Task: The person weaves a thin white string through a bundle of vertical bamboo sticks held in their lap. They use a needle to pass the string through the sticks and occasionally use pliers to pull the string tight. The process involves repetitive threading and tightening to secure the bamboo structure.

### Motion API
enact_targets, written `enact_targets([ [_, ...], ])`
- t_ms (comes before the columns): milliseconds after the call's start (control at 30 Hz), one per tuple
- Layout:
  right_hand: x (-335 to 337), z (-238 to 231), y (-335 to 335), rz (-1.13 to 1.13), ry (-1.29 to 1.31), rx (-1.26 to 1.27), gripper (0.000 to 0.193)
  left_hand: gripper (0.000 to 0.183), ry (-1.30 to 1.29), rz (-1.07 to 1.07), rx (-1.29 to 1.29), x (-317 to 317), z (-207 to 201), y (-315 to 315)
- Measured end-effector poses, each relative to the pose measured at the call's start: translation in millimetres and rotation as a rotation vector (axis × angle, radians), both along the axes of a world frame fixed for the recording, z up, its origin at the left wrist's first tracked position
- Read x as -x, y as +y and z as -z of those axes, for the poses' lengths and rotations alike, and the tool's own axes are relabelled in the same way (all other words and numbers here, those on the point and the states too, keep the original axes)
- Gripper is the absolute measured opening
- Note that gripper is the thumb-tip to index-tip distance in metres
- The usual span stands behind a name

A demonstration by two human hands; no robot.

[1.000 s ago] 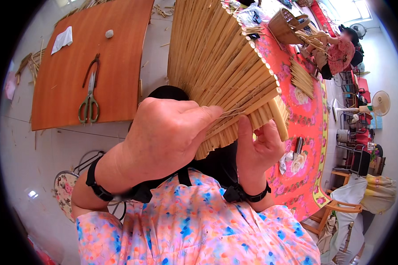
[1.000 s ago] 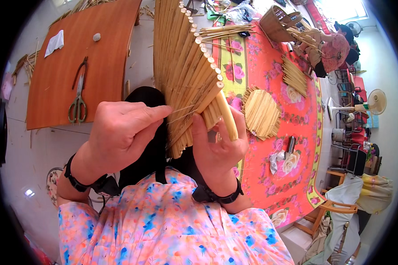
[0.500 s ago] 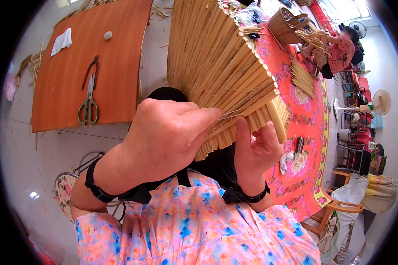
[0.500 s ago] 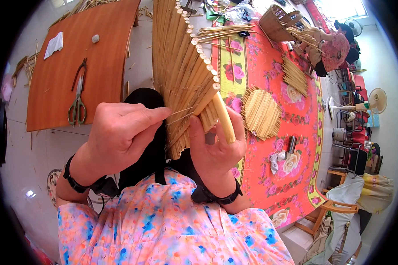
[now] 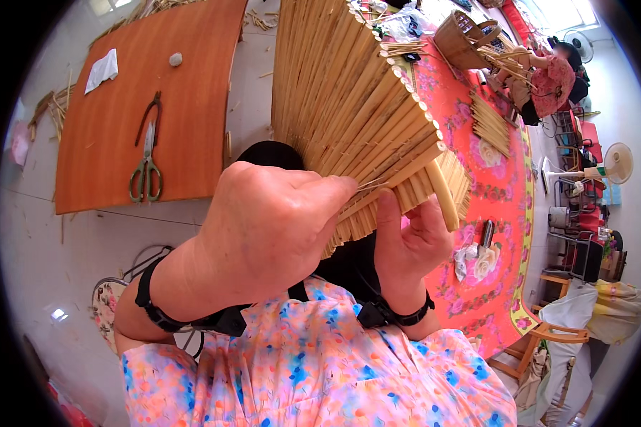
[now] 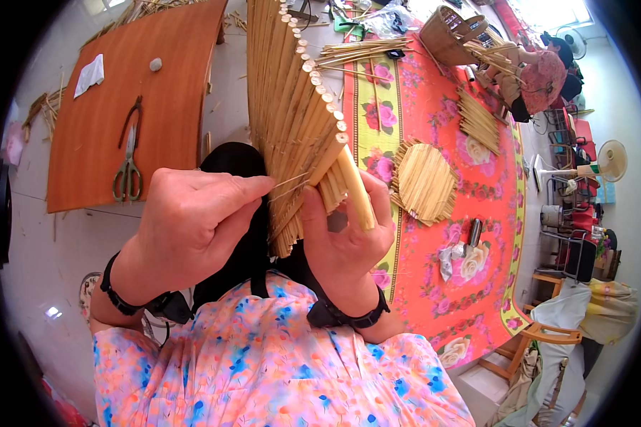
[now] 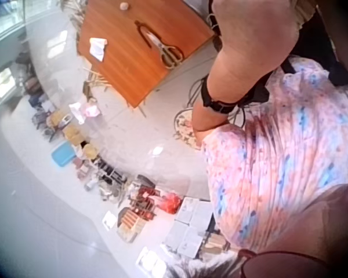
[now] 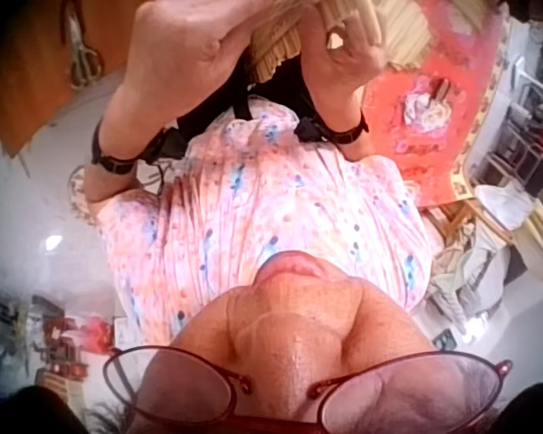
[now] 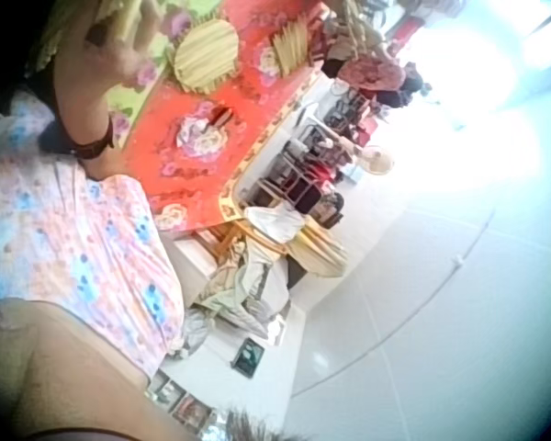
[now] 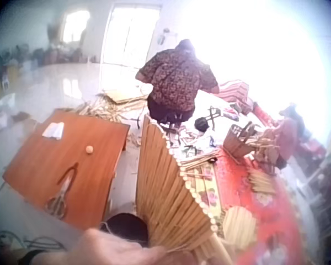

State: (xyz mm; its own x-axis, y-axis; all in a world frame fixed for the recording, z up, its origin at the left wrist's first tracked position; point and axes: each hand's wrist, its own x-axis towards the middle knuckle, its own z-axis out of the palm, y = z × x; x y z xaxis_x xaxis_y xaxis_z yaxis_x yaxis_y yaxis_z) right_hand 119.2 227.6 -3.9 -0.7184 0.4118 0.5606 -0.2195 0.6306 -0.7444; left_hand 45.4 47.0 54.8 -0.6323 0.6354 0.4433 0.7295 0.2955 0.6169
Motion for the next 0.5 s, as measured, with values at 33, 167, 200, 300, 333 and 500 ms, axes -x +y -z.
enact_targets([
  [33, 1, 0, 0, 0.003, 0.011, -0.002, 0.033, 0.018, 0.006, -0.005, -0.003, 0, 0, 1],
  [167, 8, -2, 2, 0.002, 0.07, -0.108, 0.033, 0.017, -0.035, -0.024, 0.024, 0, -2, 4],
  [200, 9, -3, 1, 0.007, 0.078, -0.11, 0.033, 0.017, -0.018, -0.028, 0.011, 0, -2, 6],
  [300, 13, -1, 2, -0.026, 0.137, -0.077, 0.032, 0.017, 0.002, -0.029, -0.007, 1, -3, 11],
  [333, 14, 0, 2, -0.04, 0.169, -0.056, 0.032, 0.018, -0.002, -0.02, 0.002, 2, -5, 11],
  [500, 14, 2, 3, -0.228, 0.181, 0.092, 0.041, 0.018, -0.057, -0.04, 0.05, 1, -11, 10],
])
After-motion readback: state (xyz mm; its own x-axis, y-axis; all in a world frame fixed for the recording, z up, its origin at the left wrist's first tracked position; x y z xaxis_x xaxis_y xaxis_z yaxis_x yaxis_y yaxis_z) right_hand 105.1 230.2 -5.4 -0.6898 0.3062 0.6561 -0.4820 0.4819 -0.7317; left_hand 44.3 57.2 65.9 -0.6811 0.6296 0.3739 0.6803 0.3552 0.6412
